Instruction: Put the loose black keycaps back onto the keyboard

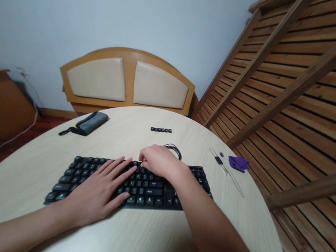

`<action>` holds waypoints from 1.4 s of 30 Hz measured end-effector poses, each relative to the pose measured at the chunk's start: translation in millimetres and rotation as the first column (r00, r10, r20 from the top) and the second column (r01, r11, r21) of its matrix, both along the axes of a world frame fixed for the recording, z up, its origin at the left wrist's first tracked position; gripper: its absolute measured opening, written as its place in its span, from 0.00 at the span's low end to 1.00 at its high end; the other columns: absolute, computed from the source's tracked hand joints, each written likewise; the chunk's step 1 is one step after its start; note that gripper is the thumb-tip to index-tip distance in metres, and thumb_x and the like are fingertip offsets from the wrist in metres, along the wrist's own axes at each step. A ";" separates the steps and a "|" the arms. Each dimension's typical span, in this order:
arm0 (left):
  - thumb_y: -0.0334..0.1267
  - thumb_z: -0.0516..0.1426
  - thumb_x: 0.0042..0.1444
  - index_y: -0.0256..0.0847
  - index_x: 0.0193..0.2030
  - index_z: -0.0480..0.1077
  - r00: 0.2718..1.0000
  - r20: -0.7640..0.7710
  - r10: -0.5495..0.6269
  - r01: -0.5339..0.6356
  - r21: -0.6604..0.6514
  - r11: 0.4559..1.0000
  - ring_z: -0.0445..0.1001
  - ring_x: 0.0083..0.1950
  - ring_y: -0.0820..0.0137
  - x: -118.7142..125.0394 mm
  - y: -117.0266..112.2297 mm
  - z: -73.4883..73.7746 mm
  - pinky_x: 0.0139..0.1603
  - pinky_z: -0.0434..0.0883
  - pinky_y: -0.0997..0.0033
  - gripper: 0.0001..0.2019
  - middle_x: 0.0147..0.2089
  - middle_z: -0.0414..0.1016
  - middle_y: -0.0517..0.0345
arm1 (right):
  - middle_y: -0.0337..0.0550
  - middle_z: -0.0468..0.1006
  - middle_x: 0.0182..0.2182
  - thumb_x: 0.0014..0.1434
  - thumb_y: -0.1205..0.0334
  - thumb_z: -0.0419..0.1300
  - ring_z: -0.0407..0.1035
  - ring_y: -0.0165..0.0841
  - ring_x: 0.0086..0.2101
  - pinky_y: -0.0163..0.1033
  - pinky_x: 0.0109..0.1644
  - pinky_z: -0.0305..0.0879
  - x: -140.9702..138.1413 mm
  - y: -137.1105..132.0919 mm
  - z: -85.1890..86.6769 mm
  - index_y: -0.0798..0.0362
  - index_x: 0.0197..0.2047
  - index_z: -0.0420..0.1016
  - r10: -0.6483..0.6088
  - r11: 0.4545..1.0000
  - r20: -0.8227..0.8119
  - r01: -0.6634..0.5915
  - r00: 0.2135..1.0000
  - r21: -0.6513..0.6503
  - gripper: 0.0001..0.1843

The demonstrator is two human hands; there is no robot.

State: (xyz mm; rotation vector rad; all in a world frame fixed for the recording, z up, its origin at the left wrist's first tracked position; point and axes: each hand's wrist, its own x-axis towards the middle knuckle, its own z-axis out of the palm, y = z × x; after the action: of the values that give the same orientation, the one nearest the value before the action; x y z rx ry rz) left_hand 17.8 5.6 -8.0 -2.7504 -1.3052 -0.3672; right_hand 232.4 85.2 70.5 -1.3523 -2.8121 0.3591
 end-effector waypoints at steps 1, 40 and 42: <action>0.56 0.47 0.70 0.43 0.75 0.54 1.000 -0.004 0.001 -0.001 -0.003 1.000 0.51 0.76 0.50 0.4 0.1 0.7 0.72 0.56 0.42 0.32 0.77 0.50 0.47 | 0.47 0.85 0.41 0.63 0.63 0.61 0.78 0.39 0.43 0.37 0.44 0.67 4.2 3.4 -1.1 0.50 0.46 0.83 0.016 0.999 -0.041 -0.017 0.999 -0.030 0.11; 0.56 0.47 0.70 0.43 0.75 0.54 1.000 0.007 -0.001 0.001 0.008 1.000 0.51 0.76 0.51 0.2 0.0 0.7 0.72 0.56 0.43 0.31 0.77 0.51 0.48 | 0.45 0.86 0.44 0.61 0.66 0.63 0.78 0.36 0.45 0.35 0.50 0.68 25.4 41.2 -31.7 0.52 0.50 0.83 -0.102 0.987 -0.178 0.122 0.979 0.102 0.15; 0.56 0.47 0.70 0.43 0.75 0.54 1.000 0.005 0.000 0.000 0.008 1.000 0.52 0.76 0.51 0.1 0.2 0.1 0.72 0.56 0.43 0.31 0.77 0.52 0.48 | 0.44 0.86 0.42 0.59 0.65 0.65 0.79 0.35 0.42 0.35 0.47 0.69 32.9 33.7 -27.0 0.53 0.49 0.83 -0.116 0.993 -0.304 0.109 0.946 -0.042 0.15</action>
State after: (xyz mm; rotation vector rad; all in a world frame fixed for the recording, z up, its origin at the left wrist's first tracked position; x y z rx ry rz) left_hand 17.9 5.8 -7.9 -2.7449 -1.3016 -0.3790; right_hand 265.2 118.9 43.5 -1.3233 -2.4760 0.5494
